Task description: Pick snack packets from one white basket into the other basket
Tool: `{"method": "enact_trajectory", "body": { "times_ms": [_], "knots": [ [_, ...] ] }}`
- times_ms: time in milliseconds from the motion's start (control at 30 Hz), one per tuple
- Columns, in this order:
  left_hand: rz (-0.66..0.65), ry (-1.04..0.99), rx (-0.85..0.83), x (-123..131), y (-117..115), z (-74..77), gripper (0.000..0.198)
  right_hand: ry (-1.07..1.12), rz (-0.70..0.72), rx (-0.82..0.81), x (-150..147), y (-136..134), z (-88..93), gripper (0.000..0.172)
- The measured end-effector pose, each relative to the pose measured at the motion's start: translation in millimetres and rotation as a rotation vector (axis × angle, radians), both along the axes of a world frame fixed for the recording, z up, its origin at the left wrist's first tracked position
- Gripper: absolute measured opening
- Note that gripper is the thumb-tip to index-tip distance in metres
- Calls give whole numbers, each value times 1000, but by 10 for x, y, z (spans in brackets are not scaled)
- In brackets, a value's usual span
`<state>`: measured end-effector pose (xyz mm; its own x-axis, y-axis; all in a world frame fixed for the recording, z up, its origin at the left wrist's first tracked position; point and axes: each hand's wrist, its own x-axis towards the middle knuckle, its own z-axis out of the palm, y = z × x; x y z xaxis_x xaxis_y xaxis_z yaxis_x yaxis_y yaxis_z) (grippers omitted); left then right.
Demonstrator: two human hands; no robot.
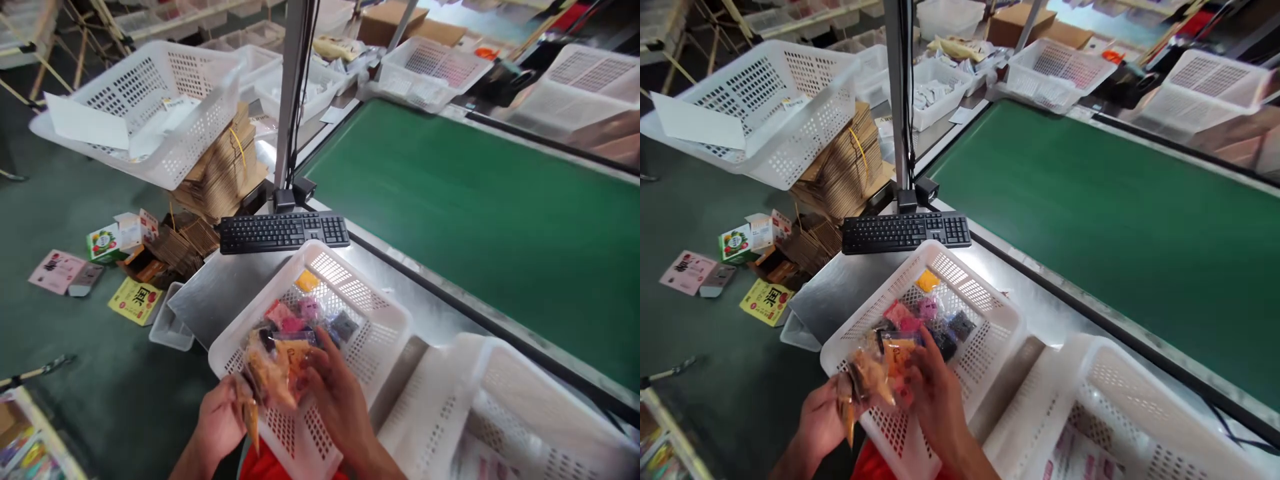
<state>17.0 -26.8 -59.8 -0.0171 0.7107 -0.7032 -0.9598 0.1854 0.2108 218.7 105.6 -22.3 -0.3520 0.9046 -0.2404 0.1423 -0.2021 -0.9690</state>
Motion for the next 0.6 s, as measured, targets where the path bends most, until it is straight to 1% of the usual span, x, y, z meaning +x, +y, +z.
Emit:
{"method": "enact_trajectory", "body": {
  "times_ms": [67,100,133,200,300,367,500,533,600],
  "knots": [
    [-16,-10,35,14,-11,-25,13,-51,87,123,15,39,61,34],
    [-18,-12,50,26,-7,-27,15,-55,119,133,12,48,98,27],
    [-12,-13,58,40,1,-23,15,-47,138,106,5,52,132,25],
    [-8,-13,69,63,20,-5,13,-14,151,0,-7,42,167,32],
    [-2,-21,114,84,32,7,9,8,161,-96,10,-2,127,43],
    [5,-34,145,92,22,-10,9,26,144,-120,40,-43,68,45],
    [7,-26,133,104,-21,-57,8,76,100,-146,84,-136,-25,41],
    [7,-19,126,104,-32,-60,8,80,94,-141,91,-156,-36,43],
    [22,6,106,101,-52,-52,12,90,74,-119,101,-189,-45,52]
  ]
}}
